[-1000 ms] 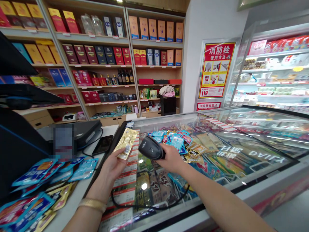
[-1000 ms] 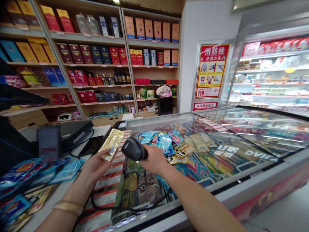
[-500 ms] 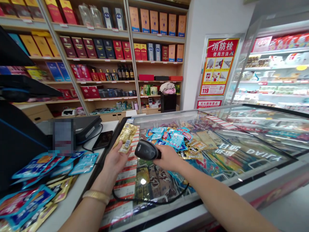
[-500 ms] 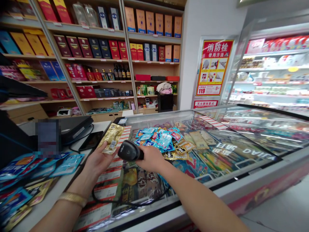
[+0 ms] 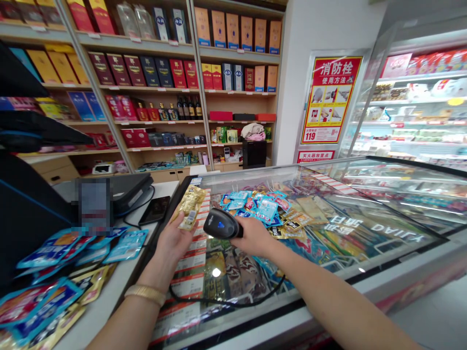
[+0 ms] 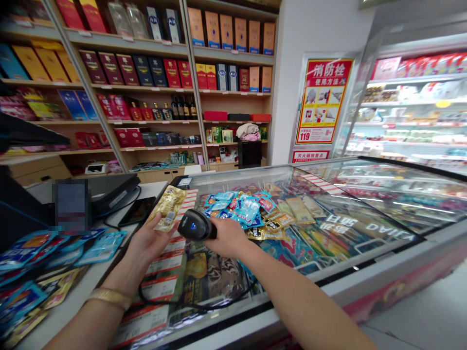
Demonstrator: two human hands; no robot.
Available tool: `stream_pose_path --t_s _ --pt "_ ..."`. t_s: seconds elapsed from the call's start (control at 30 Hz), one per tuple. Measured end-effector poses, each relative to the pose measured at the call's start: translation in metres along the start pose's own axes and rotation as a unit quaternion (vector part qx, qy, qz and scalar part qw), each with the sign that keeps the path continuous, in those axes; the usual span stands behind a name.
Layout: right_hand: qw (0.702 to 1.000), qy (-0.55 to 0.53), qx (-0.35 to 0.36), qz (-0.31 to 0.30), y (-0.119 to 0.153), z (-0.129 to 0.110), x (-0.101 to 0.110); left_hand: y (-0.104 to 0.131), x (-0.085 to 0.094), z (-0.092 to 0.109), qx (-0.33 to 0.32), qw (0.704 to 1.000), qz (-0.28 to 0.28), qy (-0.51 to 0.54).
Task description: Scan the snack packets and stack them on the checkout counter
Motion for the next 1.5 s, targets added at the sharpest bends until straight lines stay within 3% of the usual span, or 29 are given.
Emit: stream_pose_path --t_s 0.2,0.3,0.4,0.47,0.53,0.67,0.77,0.83,0.97,1.07,1.2,1.27,1.37,1.43,1.5 --pt "1.0 -0.02 -0.004 0.02 0.001 0.003 0.0 0.005 -0.003 0.01 -0.027 0.999 0.02 -0.02" --pt "0.999 -0.043 0.001 0.03 0.001 0.005 0.001 0.016 -0.012 0.032 -0.103 0.993 0.019 -0.047" --pt "0.998 -0.051 -0.002 0.039 0.0 0.009 0.002 0.035 -0.012 0.067 -0.211 0.97 0.0 -0.122" --pt "0.998 -0.049 -0.003 0.05 0.0 0.011 0.003 0.051 -0.001 0.096 -0.291 0.925 -0.023 -0.245" --pt "0.997 -0.047 -0.005 0.063 -0.001 0.013 0.004 0.065 0.021 0.123 -0.351 0.846 -0.059 -0.397" --pt "0.997 -0.052 -0.007 0.064 -0.001 0.013 0.005 0.075 0.085 0.163 -0.417 0.684 -0.095 -0.591" --pt "0.997 -0.046 -0.008 0.063 -0.001 0.012 0.004 0.067 0.126 0.172 -0.438 0.581 -0.112 -0.677" --pt "0.997 -0.044 -0.009 0.065 -0.001 0.012 0.005 0.062 0.142 0.171 -0.436 0.553 -0.122 -0.699" --pt "0.996 -0.054 -0.009 0.07 -0.001 0.013 0.006 0.059 0.155 0.16 -0.383 0.566 -0.134 -0.718" --pt "0.996 -0.05 -0.016 0.076 -0.002 0.014 0.006 0.063 0.158 0.154 -0.349 0.538 -0.154 -0.751" --pt "0.993 -0.072 -0.02 0.088 -0.004 0.017 0.009 0.07 0.142 0.157 -0.405 0.514 -0.13 -0.745" --pt "0.989 -0.093 -0.03 0.107 -0.005 0.019 0.012 0.072 0.121 0.156 -0.424 0.534 -0.119 -0.722" --pt "0.98 -0.126 -0.055 0.144 -0.007 0.024 0.02 0.069 0.073 0.138 -0.417 0.617 -0.133 -0.654" --pt "0.972 -0.146 -0.073 0.168 -0.008 0.028 0.025 0.063 0.036 0.114 -0.399 0.671 -0.159 -0.604" --pt "0.965 -0.163 -0.087 0.186 -0.009 0.03 0.029 0.056 0.0 0.08 -0.379 0.692 -0.22 -0.574"
Point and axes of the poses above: each hand's wrist, its own y-axis away from the middle knuckle, its own x-axis out of the back of the hand, z = x × y, the point moved 4 cm from there along -y, towards the middle knuckle, and after that the axes turned 10 degrees about -x, right-handed, at the moved point
